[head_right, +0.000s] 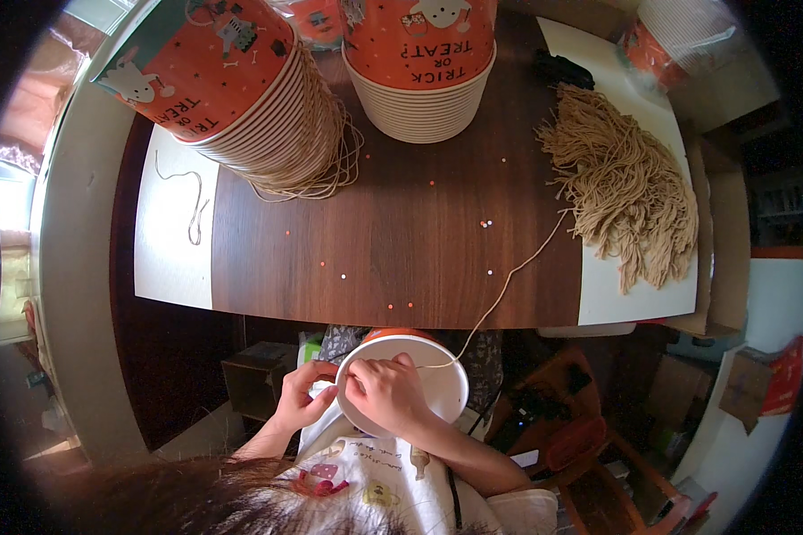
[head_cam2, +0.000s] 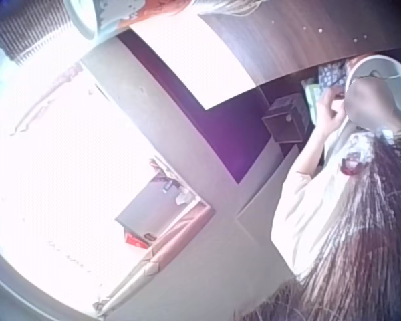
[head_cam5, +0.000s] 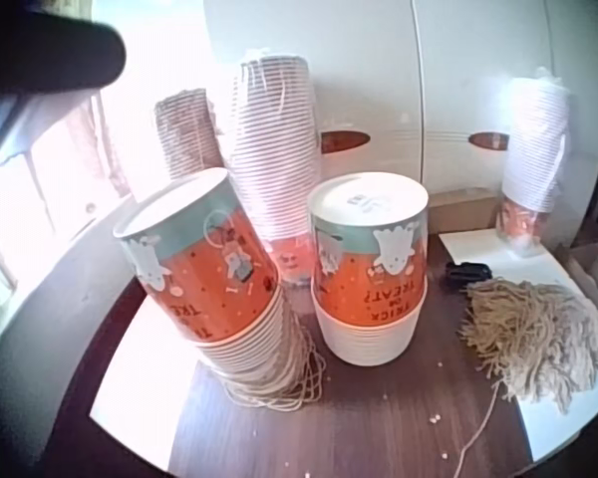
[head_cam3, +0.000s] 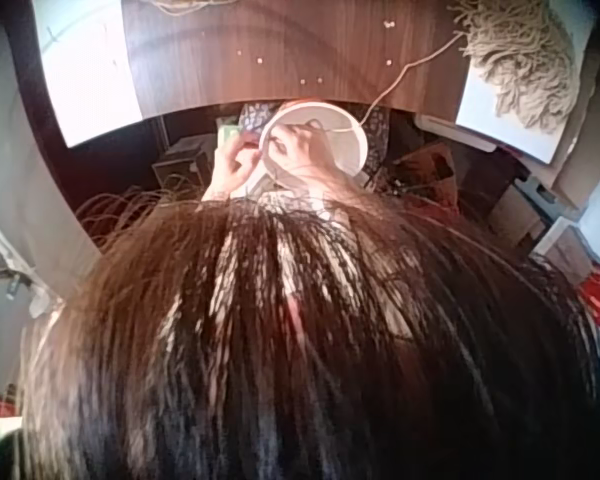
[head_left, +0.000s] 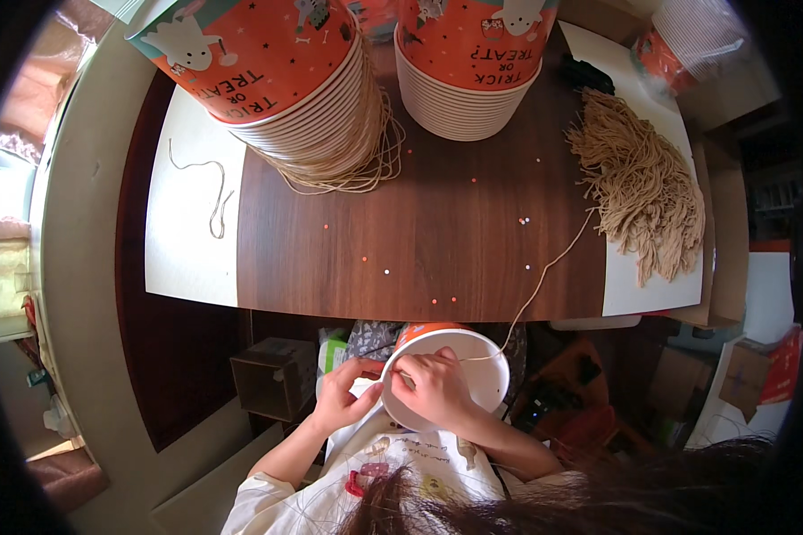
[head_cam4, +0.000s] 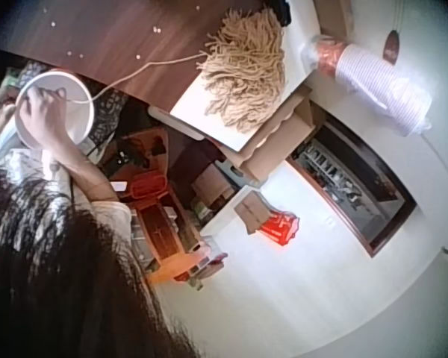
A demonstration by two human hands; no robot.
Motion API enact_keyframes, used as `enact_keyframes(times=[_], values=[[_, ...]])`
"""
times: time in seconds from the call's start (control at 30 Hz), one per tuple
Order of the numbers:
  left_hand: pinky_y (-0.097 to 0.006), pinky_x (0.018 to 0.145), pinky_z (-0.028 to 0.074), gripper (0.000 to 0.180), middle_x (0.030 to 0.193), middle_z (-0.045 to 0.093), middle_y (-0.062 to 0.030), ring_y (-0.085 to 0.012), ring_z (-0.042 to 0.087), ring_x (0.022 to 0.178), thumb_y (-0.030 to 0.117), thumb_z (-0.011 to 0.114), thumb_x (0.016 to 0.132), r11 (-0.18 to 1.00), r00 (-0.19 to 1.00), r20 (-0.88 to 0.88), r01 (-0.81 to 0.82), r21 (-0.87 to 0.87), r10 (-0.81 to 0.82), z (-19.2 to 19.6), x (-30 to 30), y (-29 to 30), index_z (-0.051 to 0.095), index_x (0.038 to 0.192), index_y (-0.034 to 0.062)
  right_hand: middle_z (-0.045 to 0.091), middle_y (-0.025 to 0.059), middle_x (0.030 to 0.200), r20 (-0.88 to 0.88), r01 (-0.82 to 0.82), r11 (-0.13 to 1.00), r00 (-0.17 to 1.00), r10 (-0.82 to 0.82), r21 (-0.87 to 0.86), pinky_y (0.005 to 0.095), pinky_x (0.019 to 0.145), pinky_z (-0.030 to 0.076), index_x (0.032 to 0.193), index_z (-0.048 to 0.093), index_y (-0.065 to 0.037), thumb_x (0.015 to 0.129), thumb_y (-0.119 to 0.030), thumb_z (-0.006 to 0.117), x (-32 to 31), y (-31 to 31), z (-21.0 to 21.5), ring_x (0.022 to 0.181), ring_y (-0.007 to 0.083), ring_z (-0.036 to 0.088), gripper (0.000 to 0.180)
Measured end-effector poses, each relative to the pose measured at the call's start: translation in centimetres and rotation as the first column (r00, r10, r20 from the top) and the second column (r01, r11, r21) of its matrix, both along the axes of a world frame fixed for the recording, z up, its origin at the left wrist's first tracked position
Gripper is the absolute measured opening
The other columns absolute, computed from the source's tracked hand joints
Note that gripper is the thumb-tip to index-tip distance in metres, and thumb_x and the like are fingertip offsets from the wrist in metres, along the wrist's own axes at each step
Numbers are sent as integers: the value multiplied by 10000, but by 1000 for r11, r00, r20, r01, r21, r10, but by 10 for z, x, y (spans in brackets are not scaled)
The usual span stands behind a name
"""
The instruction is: Attaching elastic bands to cardboard buckets for packaging or preparation.
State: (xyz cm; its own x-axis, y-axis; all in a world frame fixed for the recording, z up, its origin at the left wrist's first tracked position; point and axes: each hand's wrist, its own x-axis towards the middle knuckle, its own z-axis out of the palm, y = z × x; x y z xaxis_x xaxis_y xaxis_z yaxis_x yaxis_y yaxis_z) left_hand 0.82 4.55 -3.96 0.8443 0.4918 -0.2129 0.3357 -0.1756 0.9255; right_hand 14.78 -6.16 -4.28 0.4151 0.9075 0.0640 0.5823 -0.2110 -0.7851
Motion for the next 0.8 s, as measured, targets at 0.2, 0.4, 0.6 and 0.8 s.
enact_keyframes(times=[0.2,0.4,0.6,0.8], values=[[-284,673,498,179,840,625,-120,-226,636,756,-21,576,757,999,999,-28,-25,46,26,-2,1,-2,589,936,-16,593,11,596,-13,-17,1000,1000,17,-5,311,637,375,718,553,-105,725,-121,616,0,0,2,556,167,581,65],[-274,644,504,177,838,624,-112,-224,638,740,-56,572,761,993,1000,19,-6,117,4,-3,3,-2,595,927,0,583,11,580,-7,-24,1000,1000,24,-15,312,642,368,715,551,-105,733,-122,612,-1,0,3,548,166,577,66],[-282,665,508,112,857,626,-106,-226,635,764,-50,583,760,967,998,-24,60,250,-55,-4,3,-1,579,858,4,618,33,658,5,-80,995,997,81,-52,322,658,376,758,545,-111,746,-166,594,2,-2,4,615,175,600,75],[-278,742,484,26,928,612,-126,-168,594,862,-26,487,851,923,969,112,-171,-345,221,-16,-13,6,507,858,-10,576,-23,637,67,-89,996,994,91,-27,312,661,388,890,564,-112,712,-171,663,14,-12,21,607,159,577,212]])
